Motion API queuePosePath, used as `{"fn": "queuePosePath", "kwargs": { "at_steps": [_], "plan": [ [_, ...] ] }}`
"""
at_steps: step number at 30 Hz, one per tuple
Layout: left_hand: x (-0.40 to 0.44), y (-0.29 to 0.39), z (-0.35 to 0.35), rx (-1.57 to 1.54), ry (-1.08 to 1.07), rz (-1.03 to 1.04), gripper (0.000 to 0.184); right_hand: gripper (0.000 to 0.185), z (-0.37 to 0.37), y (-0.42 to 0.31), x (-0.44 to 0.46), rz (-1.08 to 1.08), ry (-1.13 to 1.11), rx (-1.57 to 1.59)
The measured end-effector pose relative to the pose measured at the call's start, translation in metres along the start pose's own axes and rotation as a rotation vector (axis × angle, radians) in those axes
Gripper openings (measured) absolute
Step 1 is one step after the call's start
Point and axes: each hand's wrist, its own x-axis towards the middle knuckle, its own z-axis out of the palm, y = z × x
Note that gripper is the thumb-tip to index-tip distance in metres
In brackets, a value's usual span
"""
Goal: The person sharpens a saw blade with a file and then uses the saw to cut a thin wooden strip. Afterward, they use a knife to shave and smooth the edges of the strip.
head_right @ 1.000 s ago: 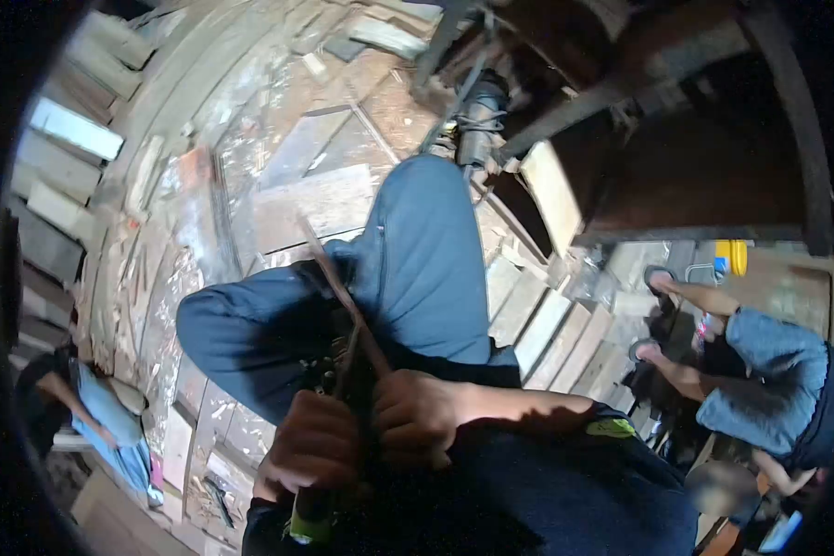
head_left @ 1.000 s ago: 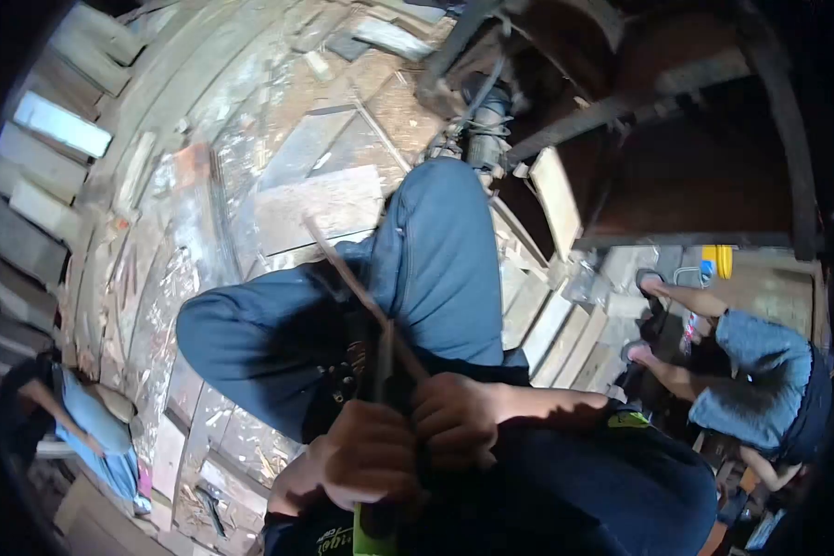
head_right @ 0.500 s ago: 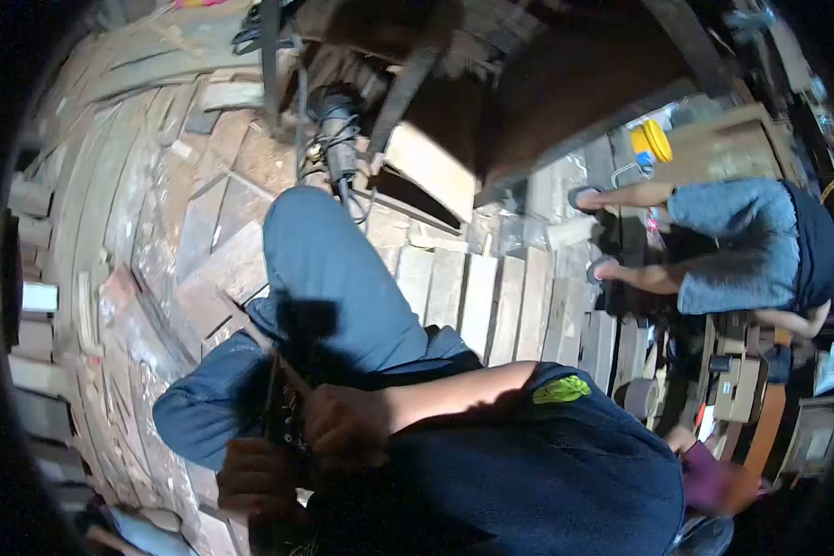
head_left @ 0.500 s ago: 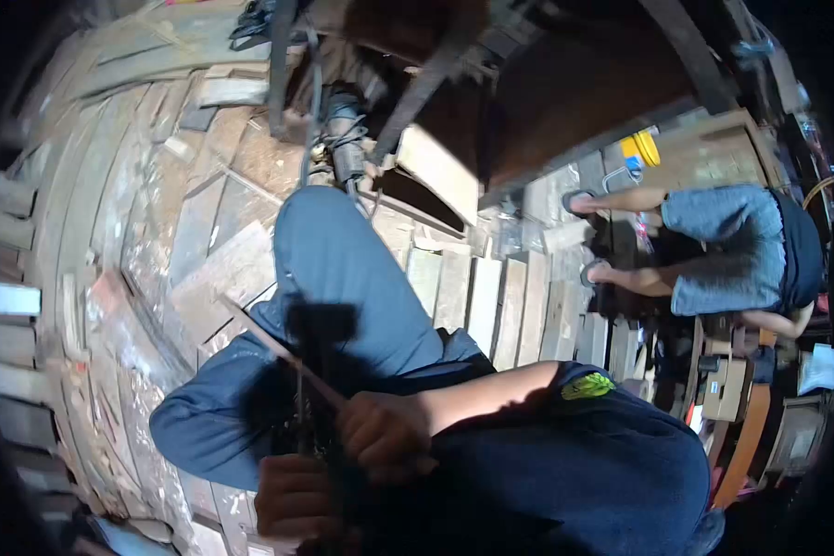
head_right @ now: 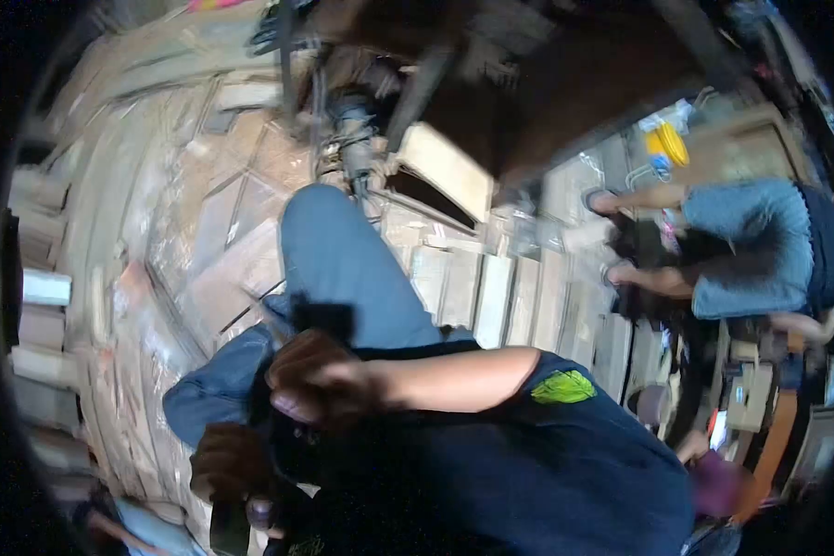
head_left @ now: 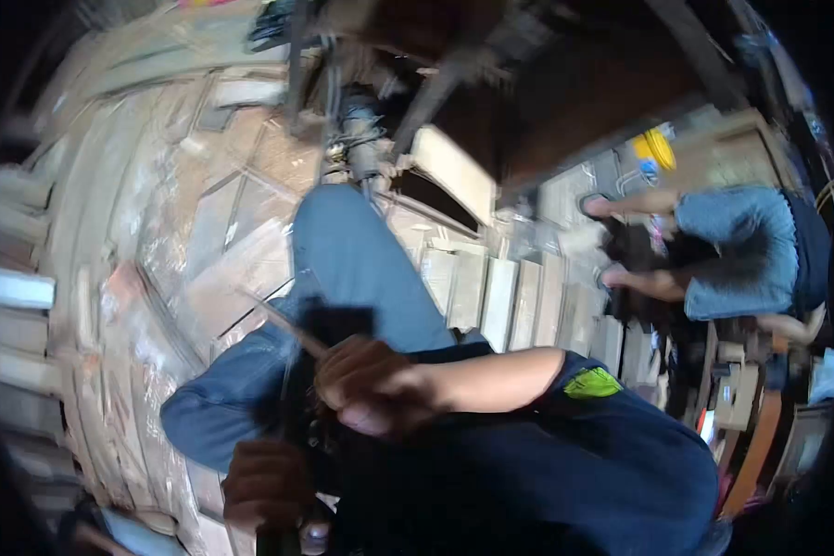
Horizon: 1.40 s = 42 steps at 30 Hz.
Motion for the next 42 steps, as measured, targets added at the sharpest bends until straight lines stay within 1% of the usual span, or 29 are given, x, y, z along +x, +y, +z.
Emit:
{"fn": "queuePosePath", "kwargs": {
  "at_steps": [2,3,4,5,6,8,10,11,12,13,14,16,19,22,23,26,28,29,30,32,33,34,36,37,38,39,40,41,42],
  "plan": [
    [0.005,-0.003,0.013,0.005,0.156,0.077,0.023,0.045,0.004,-0.005,-0.002,0.062,0.223,-0.048],
    [0.011,0.0,-0.014,-0.004,-0.175,0.102,0.022,0.05,0.0,-0.003,-0.009,0.118,0.168,0.04],
    [0.016,0.004,-0.02,0.049,-0.167,0.103,0.022,0.042,-0.009,0.006,-0.009,0.028,0.126,0.18],
    [0.021,0.002,-0.018,0.077,-0.281,0.066,0.021,0.049,0.001,-0.003,-0.003,0.049,0.278,0.072],
    [0.025,0.0,-0.013,0.099,-0.396,0.025,0.02,0.051,0.004,-0.009,-0.009,0.07,0.323,0.027],
    [0.029,-0.005,-0.001,0.107,-0.629,-0.064,0.02,0.052,0.009,-0.016,-0.019,0.078,0.38,-0.004],
    [0.022,-0.013,0.006,0.047,-0.685,-0.062,0.02,0.052,0.006,-0.02,-0.024,0.111,0.337,-0.027],
    [0.017,-0.019,0.009,0.045,-0.685,-0.07,0.02,0.053,0.007,-0.021,-0.026,0.151,0.296,-0.055],
    [0.013,-0.025,0.012,0.117,-0.712,-0.036,0.019,0.053,0.01,-0.021,-0.027,0.163,0.302,-0.054],
    [0.01,-0.029,0.015,0.192,-0.736,-0.002,0.018,0.053,0.014,-0.021,-0.028,0.163,0.373,-0.043],
    [0.009,-0.03,0.016,0.195,-0.733,-0.006,0.018,0.054,0.016,-0.02,-0.028,0.156,0.44,-0.032],
    [0.012,-0.032,0.016,0.138,-0.758,0.015,0.017,0.055,0.017,-0.024,-0.024,0.179,0.43,-0.027],
    [0.019,-0.019,0.014,0.079,-0.76,-0.007,0.017,0.056,0.022,-0.023,-0.022,0.176,0.49,-0.037],
    [0.005,-0.031,0.013,0.143,-0.774,-0.007,0.015,0.057,0.022,-0.023,-0.021,0.186,0.543,-0.068],
    [0.008,-0.03,0.014,0.148,-0.772,0.005,0.015,0.057,0.02,-0.026,-0.016,0.231,0.491,-0.093],
    [0.008,-0.025,0.019,0.132,-0.787,0.05,0.009,0.057,0.023,-0.026,-0.017,0.217,0.466,-0.045],
    [0.0,-0.031,0.023,0.277,-0.626,0.147,0.01,0.056,0.024,-0.023,-0.019,0.173,0.448,-0.045],
    [0.002,-0.036,0.015,0.148,-0.729,0.004,0.014,0.055,0.023,-0.022,-0.021,0.166,0.479,-0.048],
    [0.002,-0.034,0.014,0.158,-0.73,0.017,0.014,0.055,0.021,-0.019,-0.021,0.152,0.51,-0.048],
    [0.003,-0.025,0.019,0.154,-0.758,0.005,0.014,0.054,0.021,-0.02,-0.019,0.143,0.474,-0.034],
    [0.003,-0.014,0.021,0.195,-0.815,0.035,0.015,0.054,0.021,-0.022,-0.02,0.164,0.43,-0.031],
    [0.0,-0.021,0.02,0.193,-0.811,0.04,0.015,0.054,0.022,-0.023,-0.02,0.187,0.39,-0.032],
    [-0.006,-0.036,0.019,0.196,-0.688,-0.009,0.014,0.055,0.02,-0.022,-0.022,0.169,0.375,-0.028],
    [-0.008,-0.031,0.017,0.218,-0.759,-0.058,0.013,0.053,0.018,-0.02,-0.021,0.143,0.426,-0.009],
    [-0.007,-0.03,0.02,0.222,-0.757,-0.041,0.013,0.052,0.016,-0.018,-0.019,0.117,0.474,0.007],
    [-0.008,-0.028,0.024,0.222,-0.693,0.016,0.013,0.052,0.018,-0.017,-0.019,0.093,0.466,0.028],
    [-0.007,-0.027,0.026,0.221,-0.636,0.083,0.014,0.051,0.02,-0.016,-0.019,0.074,0.395,0.049],
    [-0.006,-0.016,0.025,0.234,-0.872,0.016,0.015,0.051,0.018,-0.017,-0.017,0.084,0.346,0.03],
    [-0.007,-0.023,0.022,0.232,-0.867,0.02,0.015,0.051,0.018,-0.021,-0.018,0.108,0.305,0.008]
  ]
}}
